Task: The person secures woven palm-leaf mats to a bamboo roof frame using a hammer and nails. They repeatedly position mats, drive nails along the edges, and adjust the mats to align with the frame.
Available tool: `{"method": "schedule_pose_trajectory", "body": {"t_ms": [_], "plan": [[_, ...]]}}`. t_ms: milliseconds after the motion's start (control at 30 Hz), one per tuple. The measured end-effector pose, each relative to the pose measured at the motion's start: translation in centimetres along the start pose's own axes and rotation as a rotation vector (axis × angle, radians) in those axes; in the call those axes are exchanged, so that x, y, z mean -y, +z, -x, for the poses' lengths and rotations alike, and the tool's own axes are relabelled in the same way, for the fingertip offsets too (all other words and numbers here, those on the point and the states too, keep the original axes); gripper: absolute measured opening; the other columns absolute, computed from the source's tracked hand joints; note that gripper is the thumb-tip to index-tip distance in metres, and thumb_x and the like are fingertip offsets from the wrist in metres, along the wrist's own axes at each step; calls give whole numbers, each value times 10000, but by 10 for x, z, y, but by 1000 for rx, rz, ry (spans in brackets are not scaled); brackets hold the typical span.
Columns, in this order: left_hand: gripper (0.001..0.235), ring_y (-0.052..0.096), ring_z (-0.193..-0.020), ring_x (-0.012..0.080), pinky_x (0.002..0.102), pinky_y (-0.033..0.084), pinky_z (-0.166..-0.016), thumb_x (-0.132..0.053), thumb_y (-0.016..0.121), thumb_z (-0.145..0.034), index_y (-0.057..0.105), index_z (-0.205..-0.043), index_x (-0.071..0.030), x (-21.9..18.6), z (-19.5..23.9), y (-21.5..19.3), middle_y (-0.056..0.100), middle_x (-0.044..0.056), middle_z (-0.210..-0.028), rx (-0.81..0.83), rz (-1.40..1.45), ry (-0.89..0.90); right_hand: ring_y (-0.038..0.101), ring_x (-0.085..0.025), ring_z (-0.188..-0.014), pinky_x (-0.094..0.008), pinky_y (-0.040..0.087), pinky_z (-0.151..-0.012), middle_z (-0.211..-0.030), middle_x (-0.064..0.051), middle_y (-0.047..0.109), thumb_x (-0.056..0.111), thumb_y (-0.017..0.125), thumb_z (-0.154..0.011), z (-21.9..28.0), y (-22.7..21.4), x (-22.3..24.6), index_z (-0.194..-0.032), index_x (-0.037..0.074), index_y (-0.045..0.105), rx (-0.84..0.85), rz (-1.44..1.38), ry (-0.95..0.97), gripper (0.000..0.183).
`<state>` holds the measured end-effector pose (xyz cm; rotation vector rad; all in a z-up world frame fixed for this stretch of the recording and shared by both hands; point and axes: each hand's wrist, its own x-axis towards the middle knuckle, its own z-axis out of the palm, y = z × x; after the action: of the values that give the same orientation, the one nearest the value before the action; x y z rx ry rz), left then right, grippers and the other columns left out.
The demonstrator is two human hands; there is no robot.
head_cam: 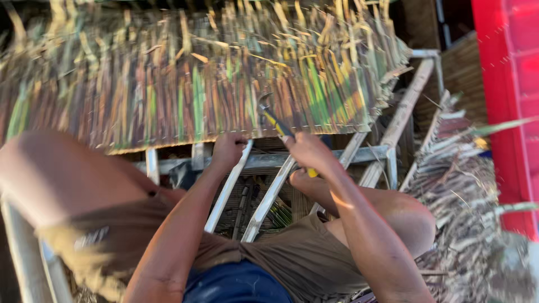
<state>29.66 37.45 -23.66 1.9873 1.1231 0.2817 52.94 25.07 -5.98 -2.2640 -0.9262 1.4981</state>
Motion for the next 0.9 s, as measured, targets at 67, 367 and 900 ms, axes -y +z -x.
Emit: {"method": "schedule_pose_trajectory", "body": {"t_ms": [67, 367, 900], "plan": [[163, 767, -806, 276, 393, 588, -756, -61, 736, -820, 793, -969, -93, 17, -6, 30, 775, 135, -895, -28, 114, -104, 662, -239, -455, -422, 546, -495, -552, -143, 627, 421, 508, -1032, -5, 19, -18, -845, -37, 606, -45, 11, -12, 504], [178, 740, -921, 317, 416, 570, -837, -151, 752, -855, 815, -1022, -146, 88, -67, 83, 770, 134, -1001, -120, 78, -445, 679, -494, -897, -556, 516, -765, -857, -297, 685, 409, 512, -1018, -106, 152, -97, -1030, -13, 616, -198, -19, 257, 435], [109, 426, -1473, 170, 470, 143, -1271, -155, 782, -841, 826, -925, -209, 139, -55, 152, 704, -69, -1328, -87, 70, -261, 644, -447, -582, -498, 479, -548, -637, -270, 579, 335, 526, -1020, -105, 187, -60, -1004, -21, 547, -368, -133, 166, 357]]}}
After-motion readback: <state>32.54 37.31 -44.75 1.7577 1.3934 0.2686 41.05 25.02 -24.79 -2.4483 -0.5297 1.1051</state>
